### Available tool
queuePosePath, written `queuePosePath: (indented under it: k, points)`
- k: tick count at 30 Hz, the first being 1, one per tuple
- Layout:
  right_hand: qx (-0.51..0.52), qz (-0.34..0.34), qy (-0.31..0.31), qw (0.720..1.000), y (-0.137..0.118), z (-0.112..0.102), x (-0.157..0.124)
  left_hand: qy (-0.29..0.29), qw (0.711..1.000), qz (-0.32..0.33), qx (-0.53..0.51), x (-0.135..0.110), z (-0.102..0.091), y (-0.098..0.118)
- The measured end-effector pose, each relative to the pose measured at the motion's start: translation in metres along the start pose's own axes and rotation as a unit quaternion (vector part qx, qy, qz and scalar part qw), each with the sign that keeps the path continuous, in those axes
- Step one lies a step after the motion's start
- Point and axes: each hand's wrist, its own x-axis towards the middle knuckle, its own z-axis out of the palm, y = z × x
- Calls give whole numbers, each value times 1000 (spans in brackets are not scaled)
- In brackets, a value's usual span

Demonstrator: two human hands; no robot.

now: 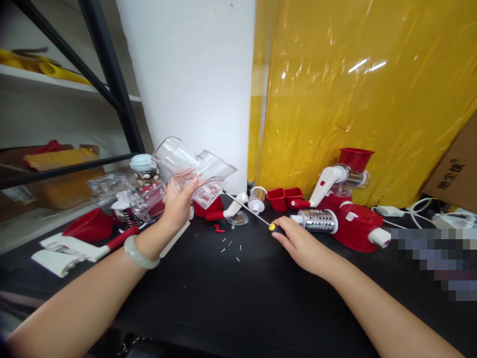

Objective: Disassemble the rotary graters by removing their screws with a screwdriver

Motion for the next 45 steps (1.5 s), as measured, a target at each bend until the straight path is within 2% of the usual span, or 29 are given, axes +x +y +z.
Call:
queuePosePath:
  k: [4, 8, 14, 18, 21, 26, 33, 37, 39, 45]
  points:
    - [1, 20, 3, 1000, 0, 0, 1, -15, 1000, -5, 2, -2, 2, 4]
    - [2, 23, 34, 999, 3, 3, 1, -29, 1000, -5, 1, -4, 5, 9]
    - [18, 53, 53, 997, 4, 4, -1, -17, 1000, 6, 4, -3, 4, 8]
    - [27, 61, 17, 998, -2, 1, -4, -17, 1000, 2, 11, -3, 5, 12]
    - [27, 42, 1, 999, -5, -1, -3, -19, 1000, 3, 15, -4, 5, 16]
    - [-7, 14, 43, 999, -3, -1, 0, -13, 1000, 11, 22, -3, 4, 16]
    - [9, 40, 65, 997, -1, 4, 0, -28, 1000, 0, 10, -4, 5, 16]
    - [36, 48, 69, 996, -1, 6, -1, -20, 999, 29, 25, -4, 6, 18]
    - [31, 47, 61, 997, -2, 6, -2, -19, 999, 32, 26, -4, 6, 17]
    - [36, 43, -22, 998, -9, 3, -5, -22, 1000, 9, 18, -3, 4, 14]
